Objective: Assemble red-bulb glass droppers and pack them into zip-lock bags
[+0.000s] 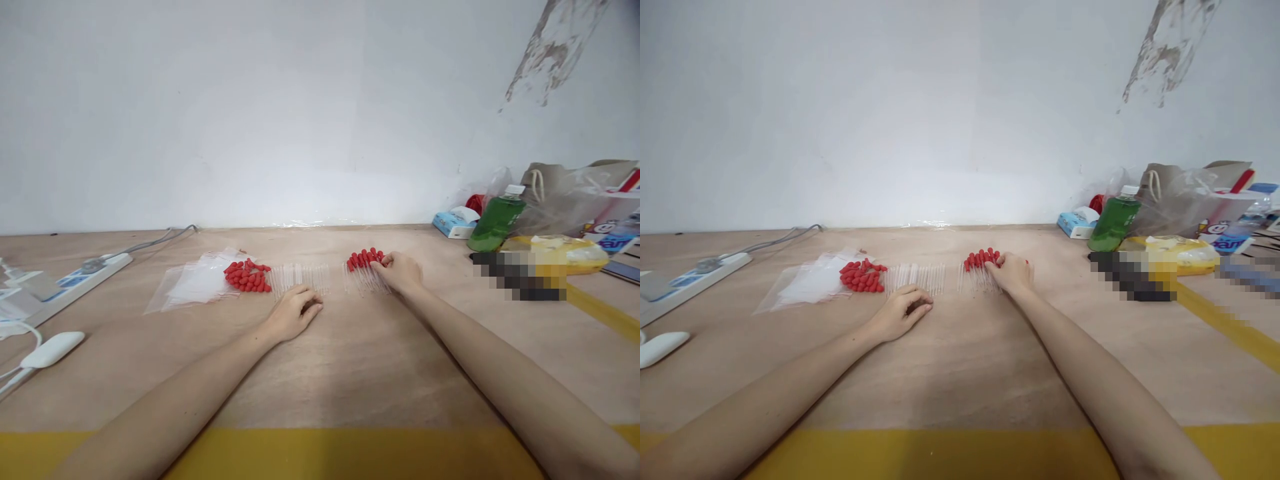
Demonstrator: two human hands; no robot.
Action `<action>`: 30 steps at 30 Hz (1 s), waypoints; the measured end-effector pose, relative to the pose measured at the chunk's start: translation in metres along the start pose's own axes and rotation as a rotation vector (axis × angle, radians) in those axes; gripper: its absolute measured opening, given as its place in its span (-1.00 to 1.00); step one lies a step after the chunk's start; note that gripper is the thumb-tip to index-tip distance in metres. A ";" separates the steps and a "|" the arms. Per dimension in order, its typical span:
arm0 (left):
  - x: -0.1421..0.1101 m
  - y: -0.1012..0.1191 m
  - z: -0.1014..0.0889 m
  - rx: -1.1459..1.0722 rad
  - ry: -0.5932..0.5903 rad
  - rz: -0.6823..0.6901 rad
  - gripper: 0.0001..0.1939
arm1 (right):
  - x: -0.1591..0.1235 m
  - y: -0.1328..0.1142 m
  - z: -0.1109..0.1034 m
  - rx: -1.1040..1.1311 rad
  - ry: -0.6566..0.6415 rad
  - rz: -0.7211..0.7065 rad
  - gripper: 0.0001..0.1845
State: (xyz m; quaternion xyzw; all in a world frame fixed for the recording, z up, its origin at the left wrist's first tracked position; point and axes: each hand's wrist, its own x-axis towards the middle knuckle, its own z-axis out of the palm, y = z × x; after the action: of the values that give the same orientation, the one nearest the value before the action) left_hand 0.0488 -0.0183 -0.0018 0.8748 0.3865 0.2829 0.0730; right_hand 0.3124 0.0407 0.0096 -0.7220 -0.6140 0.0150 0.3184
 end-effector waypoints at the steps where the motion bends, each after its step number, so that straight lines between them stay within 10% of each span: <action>1: 0.000 0.000 0.000 -0.002 -0.001 0.002 -0.89 | -0.004 -0.006 0.000 -0.014 0.015 -0.028 -0.69; 6: -0.002 0.005 0.002 -0.013 0.025 0.022 -0.89 | -0.021 -0.043 0.005 -0.087 -0.137 -0.229 -0.71; 13: 0.013 -0.016 -0.017 0.264 0.413 -0.279 -0.84 | -0.013 -0.072 0.014 -0.217 -0.386 -0.029 -0.72; 20: 0.050 -0.108 -0.099 0.647 0.043 -0.939 -0.66 | -0.006 -0.080 0.012 -0.228 -0.486 0.023 -0.75; 30: 0.061 -0.114 -0.080 0.688 -0.069 -0.995 -0.48 | -0.025 -0.072 0.000 -0.174 -0.420 -0.092 -0.71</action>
State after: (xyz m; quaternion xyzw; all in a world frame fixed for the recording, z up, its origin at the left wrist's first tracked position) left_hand -0.0348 0.0967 0.0516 0.5710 0.8160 0.0452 -0.0778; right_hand 0.2432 0.0216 0.0348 -0.6990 -0.6981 0.0976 0.1207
